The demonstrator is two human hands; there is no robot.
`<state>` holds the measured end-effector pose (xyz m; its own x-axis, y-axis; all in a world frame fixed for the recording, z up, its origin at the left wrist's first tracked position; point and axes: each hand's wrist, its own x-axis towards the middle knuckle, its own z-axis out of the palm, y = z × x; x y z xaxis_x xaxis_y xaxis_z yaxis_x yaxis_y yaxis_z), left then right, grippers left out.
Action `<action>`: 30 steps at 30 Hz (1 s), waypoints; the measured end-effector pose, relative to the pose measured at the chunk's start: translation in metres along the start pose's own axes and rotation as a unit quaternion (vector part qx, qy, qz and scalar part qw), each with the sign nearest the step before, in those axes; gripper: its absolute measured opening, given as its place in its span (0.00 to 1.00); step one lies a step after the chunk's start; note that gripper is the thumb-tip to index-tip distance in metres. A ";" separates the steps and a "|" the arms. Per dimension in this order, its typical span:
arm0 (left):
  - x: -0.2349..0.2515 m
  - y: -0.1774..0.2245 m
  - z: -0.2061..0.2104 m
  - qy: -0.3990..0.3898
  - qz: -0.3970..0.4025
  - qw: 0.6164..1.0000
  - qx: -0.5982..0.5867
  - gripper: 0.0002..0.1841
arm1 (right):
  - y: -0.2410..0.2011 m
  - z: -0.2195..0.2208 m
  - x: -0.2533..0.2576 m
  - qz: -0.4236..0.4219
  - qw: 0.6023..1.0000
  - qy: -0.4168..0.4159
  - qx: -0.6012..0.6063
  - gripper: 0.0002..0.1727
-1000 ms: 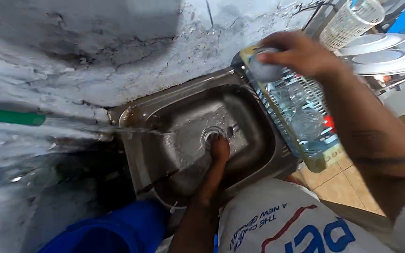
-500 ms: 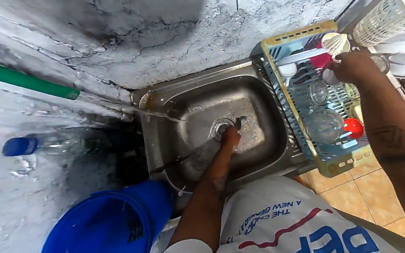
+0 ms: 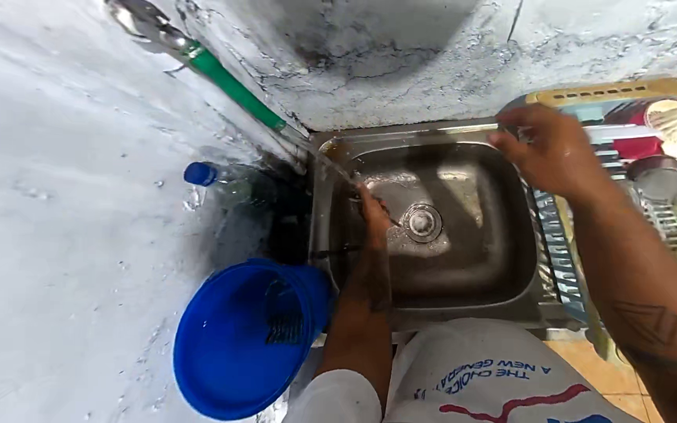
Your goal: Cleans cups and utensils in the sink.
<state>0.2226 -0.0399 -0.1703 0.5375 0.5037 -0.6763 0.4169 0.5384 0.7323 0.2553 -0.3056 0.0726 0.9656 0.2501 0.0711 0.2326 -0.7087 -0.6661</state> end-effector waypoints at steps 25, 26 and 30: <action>-0.015 0.051 -0.016 -0.006 0.155 0.981 0.120 0.36 | -0.144 0.194 0.117 0.040 0.891 -0.409 0.192 0.13; -0.015 0.052 -0.017 0.017 0.182 0.973 0.138 0.41 | -0.144 0.188 0.121 0.012 0.896 -0.408 0.173 0.11; -0.018 0.053 -0.013 0.026 0.243 0.967 0.076 0.29 | -0.143 0.169 0.130 0.005 0.896 -0.400 0.192 0.09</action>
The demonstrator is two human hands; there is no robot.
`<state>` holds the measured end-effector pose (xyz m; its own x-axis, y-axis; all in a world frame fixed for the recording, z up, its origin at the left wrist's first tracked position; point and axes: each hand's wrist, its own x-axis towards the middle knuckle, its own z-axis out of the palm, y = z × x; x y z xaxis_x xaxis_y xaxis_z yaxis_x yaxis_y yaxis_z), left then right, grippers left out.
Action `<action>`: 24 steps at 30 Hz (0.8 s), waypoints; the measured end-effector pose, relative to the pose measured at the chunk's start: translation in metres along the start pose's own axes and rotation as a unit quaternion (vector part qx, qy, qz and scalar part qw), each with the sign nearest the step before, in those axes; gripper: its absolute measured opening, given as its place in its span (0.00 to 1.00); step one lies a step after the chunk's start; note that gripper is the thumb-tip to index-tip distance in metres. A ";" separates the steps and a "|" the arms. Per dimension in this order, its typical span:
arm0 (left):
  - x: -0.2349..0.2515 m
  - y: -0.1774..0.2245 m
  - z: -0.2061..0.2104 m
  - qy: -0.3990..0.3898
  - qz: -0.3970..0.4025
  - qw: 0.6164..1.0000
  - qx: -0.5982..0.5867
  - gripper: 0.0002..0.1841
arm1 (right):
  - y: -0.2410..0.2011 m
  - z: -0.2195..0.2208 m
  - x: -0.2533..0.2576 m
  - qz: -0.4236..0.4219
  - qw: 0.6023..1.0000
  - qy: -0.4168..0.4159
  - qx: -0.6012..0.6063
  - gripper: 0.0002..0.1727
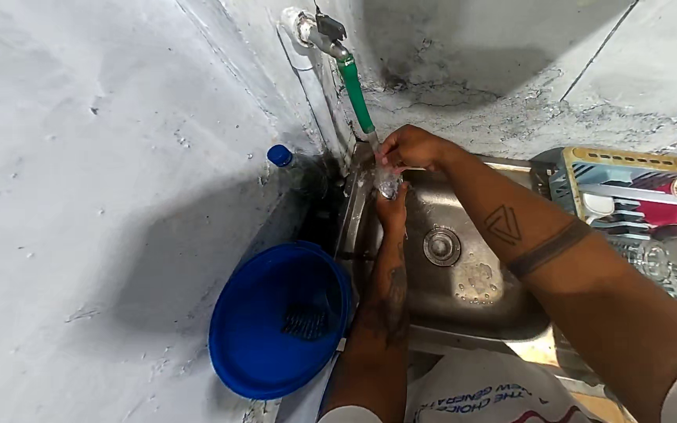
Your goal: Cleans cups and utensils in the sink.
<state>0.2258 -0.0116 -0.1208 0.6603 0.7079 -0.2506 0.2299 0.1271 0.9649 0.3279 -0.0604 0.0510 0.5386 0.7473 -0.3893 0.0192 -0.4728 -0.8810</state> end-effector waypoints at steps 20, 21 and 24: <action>-0.014 -0.006 -0.009 -0.095 -0.129 0.969 -0.188 0.13 | -0.128 -0.031 -0.020 -0.365 0.924 0.116 -0.015 0.13; -0.018 -0.011 -0.009 -0.093 -0.120 0.977 -0.151 0.15 | -0.127 -0.035 -0.017 -0.367 0.925 0.099 0.020 0.12; -0.031 -0.028 -0.014 -0.169 -0.077 0.982 0.020 0.16 | -0.123 -0.042 -0.011 -0.358 0.928 0.055 0.090 0.13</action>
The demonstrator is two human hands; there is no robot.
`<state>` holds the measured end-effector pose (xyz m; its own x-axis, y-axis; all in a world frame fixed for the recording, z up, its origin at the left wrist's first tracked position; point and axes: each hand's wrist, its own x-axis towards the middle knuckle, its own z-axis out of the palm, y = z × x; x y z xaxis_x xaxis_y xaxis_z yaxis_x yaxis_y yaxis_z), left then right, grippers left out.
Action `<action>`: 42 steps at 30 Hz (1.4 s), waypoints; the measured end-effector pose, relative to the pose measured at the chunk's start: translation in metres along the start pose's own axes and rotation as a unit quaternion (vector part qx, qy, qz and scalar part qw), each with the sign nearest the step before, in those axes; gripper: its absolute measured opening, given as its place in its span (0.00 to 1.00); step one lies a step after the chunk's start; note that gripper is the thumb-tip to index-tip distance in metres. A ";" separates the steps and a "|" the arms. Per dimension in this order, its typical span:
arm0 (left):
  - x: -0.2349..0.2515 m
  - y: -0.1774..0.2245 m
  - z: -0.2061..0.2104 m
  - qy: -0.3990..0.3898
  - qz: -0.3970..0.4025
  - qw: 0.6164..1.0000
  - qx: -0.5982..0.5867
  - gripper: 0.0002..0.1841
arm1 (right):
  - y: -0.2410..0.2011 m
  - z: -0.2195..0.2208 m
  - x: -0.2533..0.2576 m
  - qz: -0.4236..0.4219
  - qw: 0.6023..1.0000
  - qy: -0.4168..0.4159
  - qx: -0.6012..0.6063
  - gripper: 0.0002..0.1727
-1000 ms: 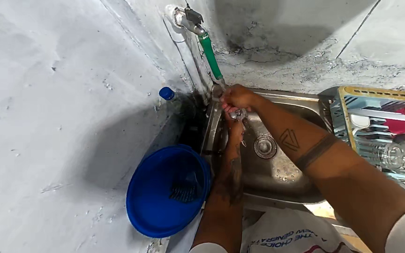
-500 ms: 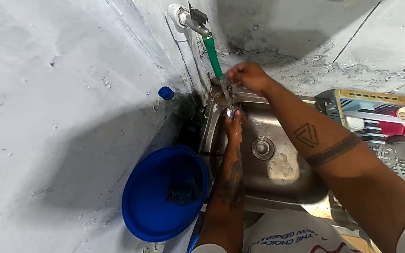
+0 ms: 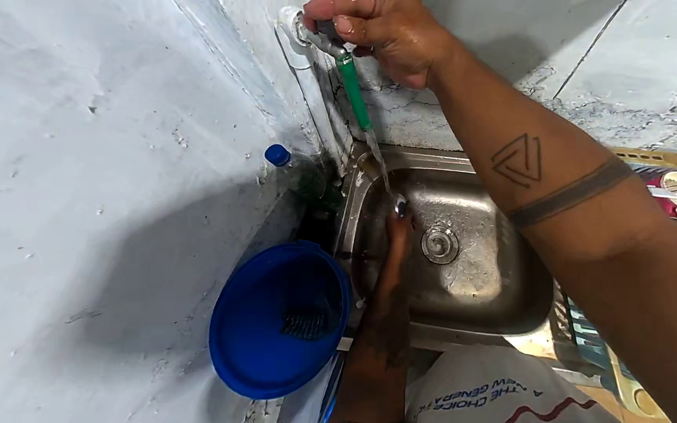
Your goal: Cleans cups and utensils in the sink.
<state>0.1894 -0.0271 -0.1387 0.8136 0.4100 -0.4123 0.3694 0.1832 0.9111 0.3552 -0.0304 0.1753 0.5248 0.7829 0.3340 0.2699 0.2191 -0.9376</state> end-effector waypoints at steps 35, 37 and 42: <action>-0.150 0.090 0.149 -0.176 0.234 0.953 0.072 0.21 | -0.042 -0.024 -0.367 0.268 0.899 0.171 -0.301 0.26; -0.170 0.121 0.170 -0.134 0.338 0.883 0.297 0.22 | -0.085 -0.029 -0.404 0.242 0.892 0.183 -0.335 0.32; -0.211 0.191 0.255 -0.217 0.434 0.765 0.423 0.24 | -0.153 -0.048 -0.523 0.294 0.849 0.197 -0.393 0.27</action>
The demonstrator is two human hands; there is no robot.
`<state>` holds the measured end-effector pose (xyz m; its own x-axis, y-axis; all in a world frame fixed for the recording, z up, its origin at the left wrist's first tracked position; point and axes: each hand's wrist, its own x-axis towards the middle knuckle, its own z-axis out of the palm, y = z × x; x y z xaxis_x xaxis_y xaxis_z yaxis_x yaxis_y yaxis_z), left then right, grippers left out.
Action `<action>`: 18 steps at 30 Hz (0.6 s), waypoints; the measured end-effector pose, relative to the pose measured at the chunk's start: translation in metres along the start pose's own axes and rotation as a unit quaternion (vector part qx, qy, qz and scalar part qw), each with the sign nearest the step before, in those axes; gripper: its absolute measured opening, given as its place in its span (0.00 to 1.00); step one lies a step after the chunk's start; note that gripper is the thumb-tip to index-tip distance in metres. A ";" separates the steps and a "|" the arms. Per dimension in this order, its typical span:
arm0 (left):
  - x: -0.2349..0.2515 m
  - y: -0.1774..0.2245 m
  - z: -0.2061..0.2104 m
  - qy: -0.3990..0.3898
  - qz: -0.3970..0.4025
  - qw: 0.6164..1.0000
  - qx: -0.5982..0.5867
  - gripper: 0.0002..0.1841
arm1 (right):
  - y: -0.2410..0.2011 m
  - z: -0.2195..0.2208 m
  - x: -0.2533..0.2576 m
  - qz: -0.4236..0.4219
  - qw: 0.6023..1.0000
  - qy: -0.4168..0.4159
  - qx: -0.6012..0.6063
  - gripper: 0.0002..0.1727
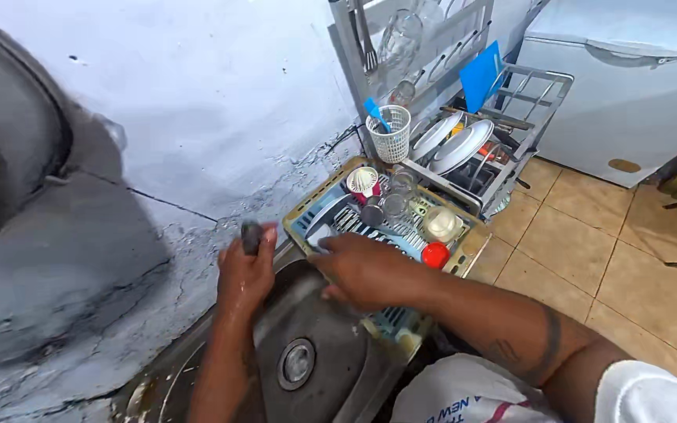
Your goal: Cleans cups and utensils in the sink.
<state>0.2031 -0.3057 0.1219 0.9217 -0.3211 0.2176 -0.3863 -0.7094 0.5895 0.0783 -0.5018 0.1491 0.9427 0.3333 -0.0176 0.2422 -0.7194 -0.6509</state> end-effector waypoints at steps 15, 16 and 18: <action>0.238 0.185 0.236 -0.072 -0.004 0.969 -0.238 0.35 | 0.262 0.005 -0.295 0.409 0.862 0.222 0.200 0.25; 0.255 0.169 0.258 -0.117 0.040 0.967 -0.221 0.35 | 0.270 0.008 -0.309 0.424 0.853 0.224 0.206 0.26; 0.262 0.170 0.261 -0.230 0.211 0.935 -0.168 0.31 | 0.285 0.013 -0.331 0.446 0.832 0.244 0.222 0.26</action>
<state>0.3697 -0.6737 0.0761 0.5479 -0.8184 0.1732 -0.6076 -0.2470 0.7549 -0.1670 -0.8097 -0.0405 0.7095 -0.5780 -0.4032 -0.6097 -0.2166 -0.7625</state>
